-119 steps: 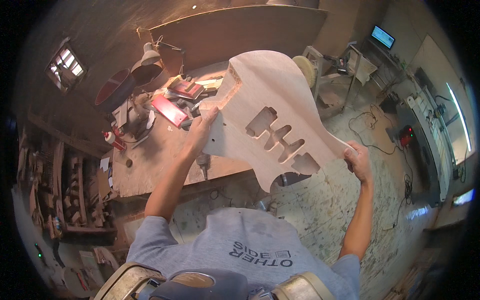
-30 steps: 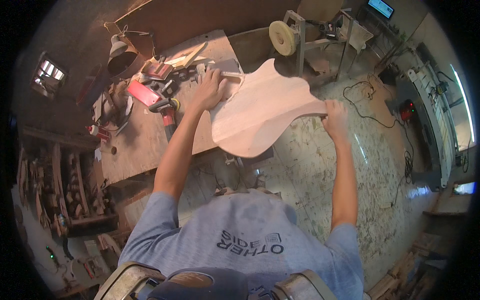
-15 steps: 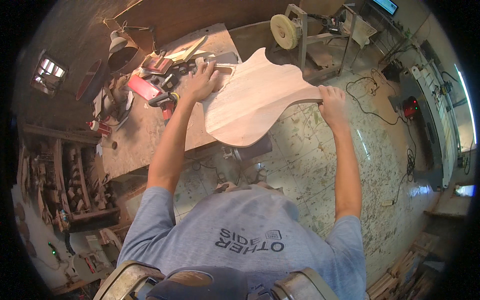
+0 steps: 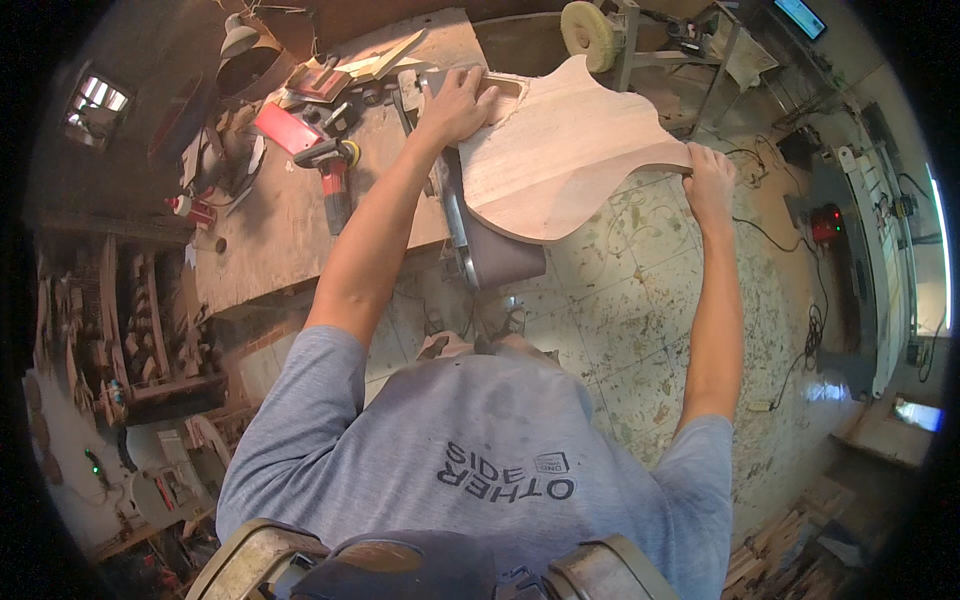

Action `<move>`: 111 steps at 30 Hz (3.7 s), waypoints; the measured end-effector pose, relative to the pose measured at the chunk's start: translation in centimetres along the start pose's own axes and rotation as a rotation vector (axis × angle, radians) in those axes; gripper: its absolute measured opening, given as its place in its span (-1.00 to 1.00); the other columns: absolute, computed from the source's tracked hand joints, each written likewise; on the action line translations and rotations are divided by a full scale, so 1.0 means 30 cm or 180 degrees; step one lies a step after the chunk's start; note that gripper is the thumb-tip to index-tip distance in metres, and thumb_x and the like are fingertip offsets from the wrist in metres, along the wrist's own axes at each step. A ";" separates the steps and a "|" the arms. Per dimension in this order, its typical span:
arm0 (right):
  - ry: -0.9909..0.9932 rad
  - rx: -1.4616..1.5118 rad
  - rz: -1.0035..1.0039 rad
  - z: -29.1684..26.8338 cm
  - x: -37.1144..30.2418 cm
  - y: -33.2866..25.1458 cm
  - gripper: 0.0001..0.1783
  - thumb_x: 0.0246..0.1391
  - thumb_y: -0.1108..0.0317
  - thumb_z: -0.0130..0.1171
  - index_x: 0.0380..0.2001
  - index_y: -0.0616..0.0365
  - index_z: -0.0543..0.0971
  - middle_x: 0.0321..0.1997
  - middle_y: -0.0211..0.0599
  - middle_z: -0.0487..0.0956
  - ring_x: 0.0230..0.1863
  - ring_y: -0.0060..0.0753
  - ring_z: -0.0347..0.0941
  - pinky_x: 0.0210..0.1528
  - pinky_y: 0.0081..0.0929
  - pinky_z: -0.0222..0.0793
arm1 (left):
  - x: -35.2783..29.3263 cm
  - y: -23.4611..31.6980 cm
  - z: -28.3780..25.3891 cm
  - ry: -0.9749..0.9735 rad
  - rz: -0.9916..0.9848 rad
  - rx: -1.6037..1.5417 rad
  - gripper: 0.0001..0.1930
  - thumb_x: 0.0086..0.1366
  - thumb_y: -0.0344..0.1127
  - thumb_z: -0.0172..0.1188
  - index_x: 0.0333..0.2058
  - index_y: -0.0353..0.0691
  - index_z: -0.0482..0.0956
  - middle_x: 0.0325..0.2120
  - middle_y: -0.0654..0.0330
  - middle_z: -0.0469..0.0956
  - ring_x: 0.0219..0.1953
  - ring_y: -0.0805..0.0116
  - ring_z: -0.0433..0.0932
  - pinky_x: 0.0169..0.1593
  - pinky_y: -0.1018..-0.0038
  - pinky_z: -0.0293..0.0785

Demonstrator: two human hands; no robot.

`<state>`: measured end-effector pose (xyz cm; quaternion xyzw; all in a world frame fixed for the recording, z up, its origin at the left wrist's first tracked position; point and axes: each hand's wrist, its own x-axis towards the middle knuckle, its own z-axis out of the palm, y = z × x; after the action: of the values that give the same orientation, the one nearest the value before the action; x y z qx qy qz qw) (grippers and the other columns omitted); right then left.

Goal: The person sands the edges of a wooden guitar body using a belt sander, turning the body to reach different sides and wiping the surface with their hands.

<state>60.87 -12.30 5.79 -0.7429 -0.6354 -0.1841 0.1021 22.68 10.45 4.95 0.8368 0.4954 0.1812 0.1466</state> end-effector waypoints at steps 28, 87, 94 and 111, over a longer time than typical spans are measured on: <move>-0.0098 0.0813 -0.0589 -0.100 -0.003 -0.196 -0.38 0.06 0.43 0.35 0.23 0.19 0.50 0.15 -0.16 0.57 0.23 0.02 0.42 0.31 -0.09 0.32 | -0.175 -0.161 -0.173 -0.0097 -0.0226 -0.0123 -0.34 0.55 0.13 -0.11 0.46 -0.13 0.23 0.41 -0.14 0.24 0.43 -0.17 0.27 0.46 0.01 0.19; 0.0146 -0.0153 -0.0377 -0.044 0.009 -0.116 -0.34 -0.18 0.31 0.49 0.07 0.16 0.54 -0.03 -0.23 0.60 0.14 -0.08 0.46 0.45 0.04 0.20 | -0.064 -0.057 -0.099 -0.0469 -0.0508 -0.0492 -0.31 0.57 0.19 -0.26 0.53 0.02 0.10 0.59 -0.01 -0.13 0.60 -0.23 -0.22 0.54 -0.28 -0.25; 0.0225 0.0330 -0.0635 -0.064 -0.002 -0.357 -0.28 -0.20 0.31 0.48 0.12 0.23 0.52 -0.04 -0.17 0.59 0.09 -0.06 0.50 0.32 -0.08 0.37 | -0.153 -0.344 -0.229 -0.0339 -0.0274 -0.0470 -0.30 0.56 0.14 -0.19 0.52 -0.09 0.13 0.54 -0.14 0.00 0.55 -0.27 -0.02 0.57 0.08 -0.09; 0.0679 0.2405 -0.0567 -0.784 0.043 -0.705 -0.52 0.01 0.11 0.38 -0.13 0.27 0.62 -0.38 -0.32 0.58 -0.44 -0.46 0.48 -0.38 -0.51 0.37 | -0.428 -0.726 -0.871 -0.0640 -0.0176 -0.4121 0.06 0.14 0.82 -0.46 -0.10 -0.14 0.48 -0.47 0.08 0.53 -0.61 0.22 0.57 -0.58 0.40 0.44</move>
<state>36.88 -16.57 25.99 -0.5718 -0.7061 -0.0218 0.4171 -11.63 10.99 16.95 0.5793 0.2914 0.3599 0.6708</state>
